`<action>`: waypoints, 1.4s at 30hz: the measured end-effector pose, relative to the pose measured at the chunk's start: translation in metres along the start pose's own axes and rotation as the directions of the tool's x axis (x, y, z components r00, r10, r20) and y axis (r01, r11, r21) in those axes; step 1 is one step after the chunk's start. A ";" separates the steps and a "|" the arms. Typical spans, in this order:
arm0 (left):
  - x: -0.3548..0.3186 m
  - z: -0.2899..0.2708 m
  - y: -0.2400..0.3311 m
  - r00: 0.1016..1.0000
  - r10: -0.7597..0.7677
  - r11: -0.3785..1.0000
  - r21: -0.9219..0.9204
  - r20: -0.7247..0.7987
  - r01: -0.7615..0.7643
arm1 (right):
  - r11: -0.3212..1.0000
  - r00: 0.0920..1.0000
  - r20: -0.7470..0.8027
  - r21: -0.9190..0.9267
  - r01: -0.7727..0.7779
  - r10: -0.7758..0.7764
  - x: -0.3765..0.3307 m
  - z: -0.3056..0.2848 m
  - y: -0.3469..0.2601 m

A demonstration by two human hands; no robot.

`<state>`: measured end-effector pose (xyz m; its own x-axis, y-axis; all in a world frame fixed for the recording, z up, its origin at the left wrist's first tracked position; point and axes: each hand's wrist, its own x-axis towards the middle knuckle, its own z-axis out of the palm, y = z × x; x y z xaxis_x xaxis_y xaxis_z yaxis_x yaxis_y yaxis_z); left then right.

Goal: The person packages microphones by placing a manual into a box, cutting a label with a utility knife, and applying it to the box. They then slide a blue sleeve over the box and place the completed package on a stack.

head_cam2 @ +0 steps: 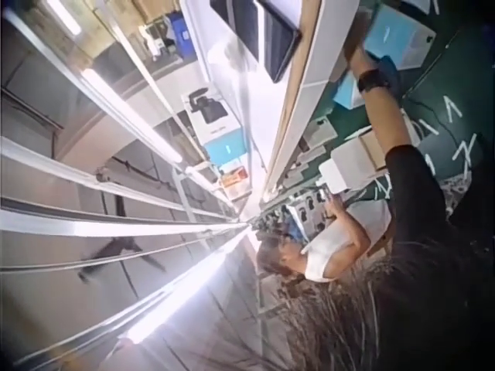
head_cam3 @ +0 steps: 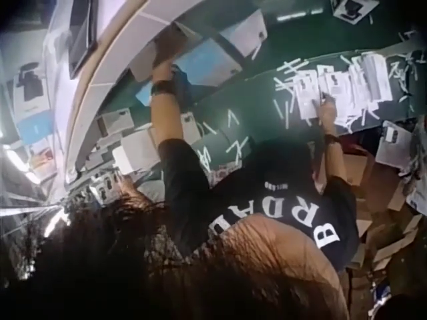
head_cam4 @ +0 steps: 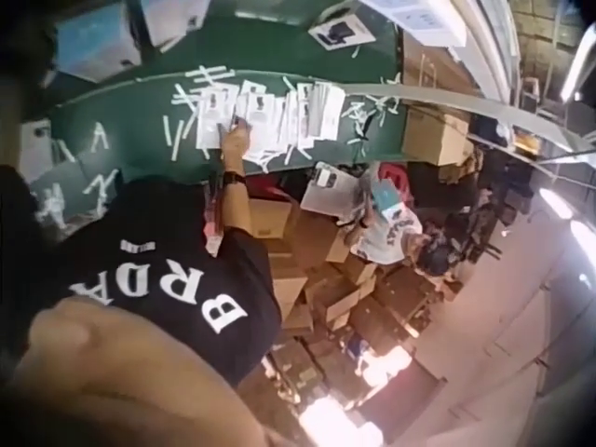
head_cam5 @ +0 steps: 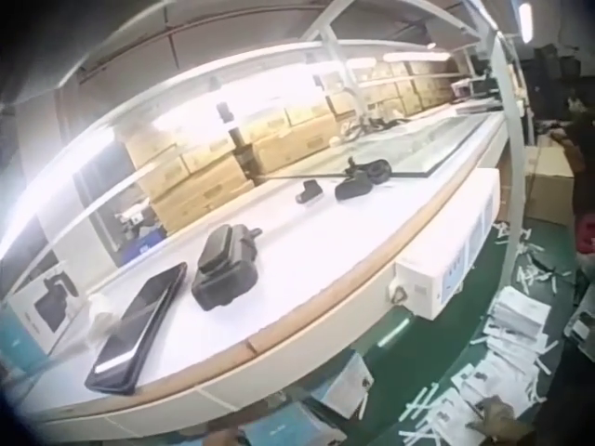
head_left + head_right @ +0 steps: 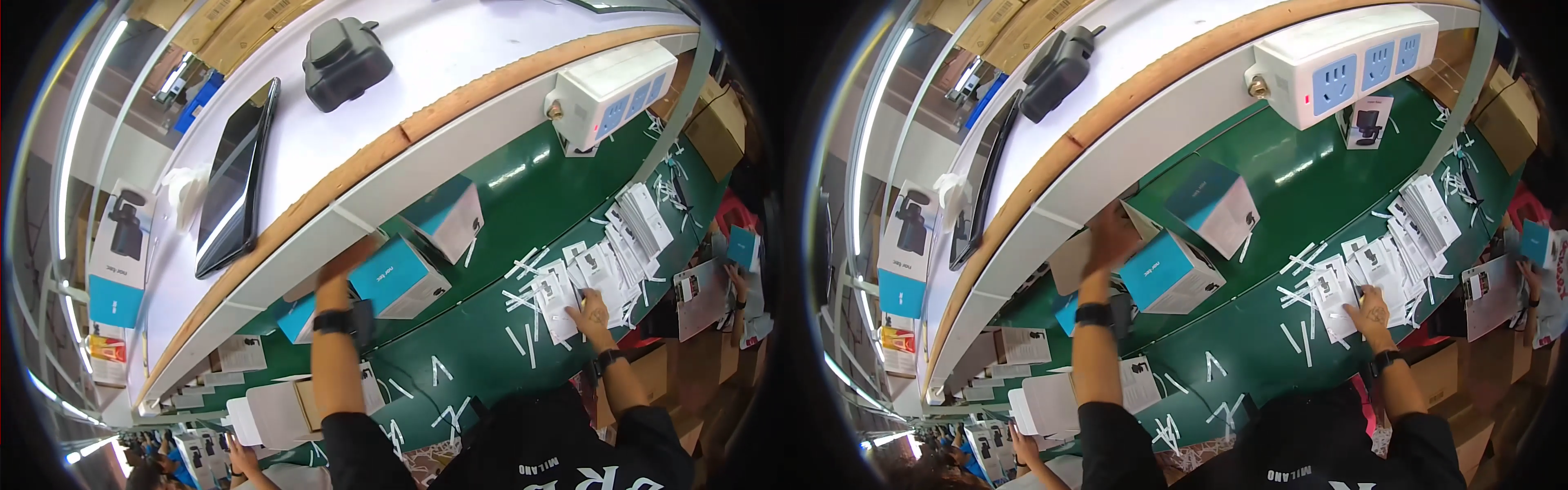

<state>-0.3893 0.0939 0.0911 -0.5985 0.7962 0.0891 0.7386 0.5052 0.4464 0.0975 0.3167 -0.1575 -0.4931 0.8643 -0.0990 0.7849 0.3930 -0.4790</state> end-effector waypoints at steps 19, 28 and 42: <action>-0.318 -0.062 0.043 0.556 0.427 0.858 0.513 -0.714 -0.001 | 0.998 0.987 0.146 -0.011 -0.063 0.064 0.003 0.034 -0.015; -0.361 0.042 0.104 0.791 0.391 0.919 0.143 -0.471 -0.369 | 0.987 0.996 0.079 -0.149 0.062 -0.051 0.015 -0.015 0.001; -0.360 0.145 0.094 0.889 0.238 0.897 -0.263 -0.393 -0.356 | 0.975 0.982 -0.047 0.116 0.188 -0.184 -0.015 -0.071 -0.034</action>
<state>-0.0589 -0.0968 -0.0285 -0.4781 0.6968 0.5347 0.7935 0.0818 0.6030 0.1048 0.3131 -0.0783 -0.6108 0.7911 0.0317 0.6295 0.5095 -0.5867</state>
